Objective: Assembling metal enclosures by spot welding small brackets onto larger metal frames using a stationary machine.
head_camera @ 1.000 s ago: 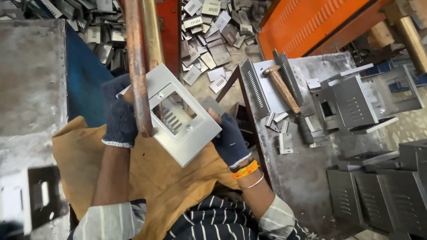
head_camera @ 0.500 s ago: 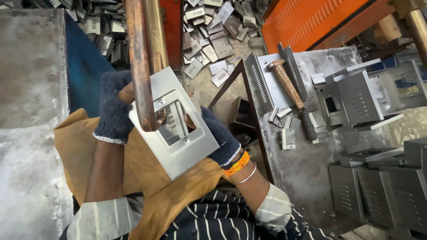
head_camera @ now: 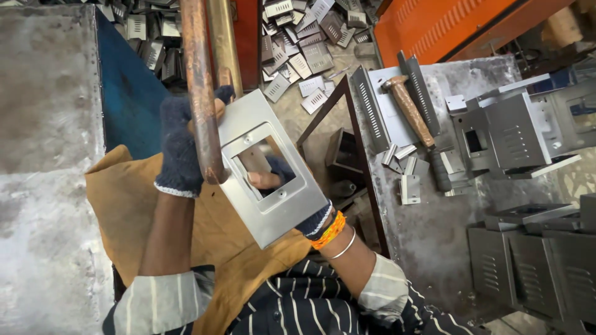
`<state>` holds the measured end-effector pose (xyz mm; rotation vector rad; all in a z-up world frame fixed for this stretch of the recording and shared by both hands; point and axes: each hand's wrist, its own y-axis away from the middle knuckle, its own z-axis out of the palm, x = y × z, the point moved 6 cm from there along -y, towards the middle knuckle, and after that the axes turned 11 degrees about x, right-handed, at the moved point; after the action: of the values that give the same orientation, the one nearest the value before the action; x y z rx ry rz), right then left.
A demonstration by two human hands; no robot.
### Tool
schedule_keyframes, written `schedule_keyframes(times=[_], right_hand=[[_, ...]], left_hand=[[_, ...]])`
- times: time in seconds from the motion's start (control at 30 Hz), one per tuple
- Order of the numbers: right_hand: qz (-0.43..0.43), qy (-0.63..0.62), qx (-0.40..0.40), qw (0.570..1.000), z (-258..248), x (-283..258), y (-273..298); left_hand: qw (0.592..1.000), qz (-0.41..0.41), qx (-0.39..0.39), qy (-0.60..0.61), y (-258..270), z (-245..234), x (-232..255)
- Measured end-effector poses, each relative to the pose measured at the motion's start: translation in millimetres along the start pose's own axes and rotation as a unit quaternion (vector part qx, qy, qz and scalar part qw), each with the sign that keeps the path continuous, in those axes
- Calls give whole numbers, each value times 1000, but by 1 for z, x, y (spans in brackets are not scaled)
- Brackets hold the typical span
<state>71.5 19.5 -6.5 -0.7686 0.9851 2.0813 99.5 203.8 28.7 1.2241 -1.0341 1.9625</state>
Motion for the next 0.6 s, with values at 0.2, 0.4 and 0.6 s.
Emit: schedule_keyframes(times=[0.2, 0.4, 0.6], right_hand=[[53, 29, 10, 998, 2, 1, 3], [40, 66, 2, 997, -6, 5, 1], [-371, 296, -174, 863, -8, -8, 18]], left_hand=[[997, -61, -15, -38, 1, -10, -26], [999, -47, -13, -2, 3, -13, -26], [993, -12, -2, -119, 0, 2, 6]])
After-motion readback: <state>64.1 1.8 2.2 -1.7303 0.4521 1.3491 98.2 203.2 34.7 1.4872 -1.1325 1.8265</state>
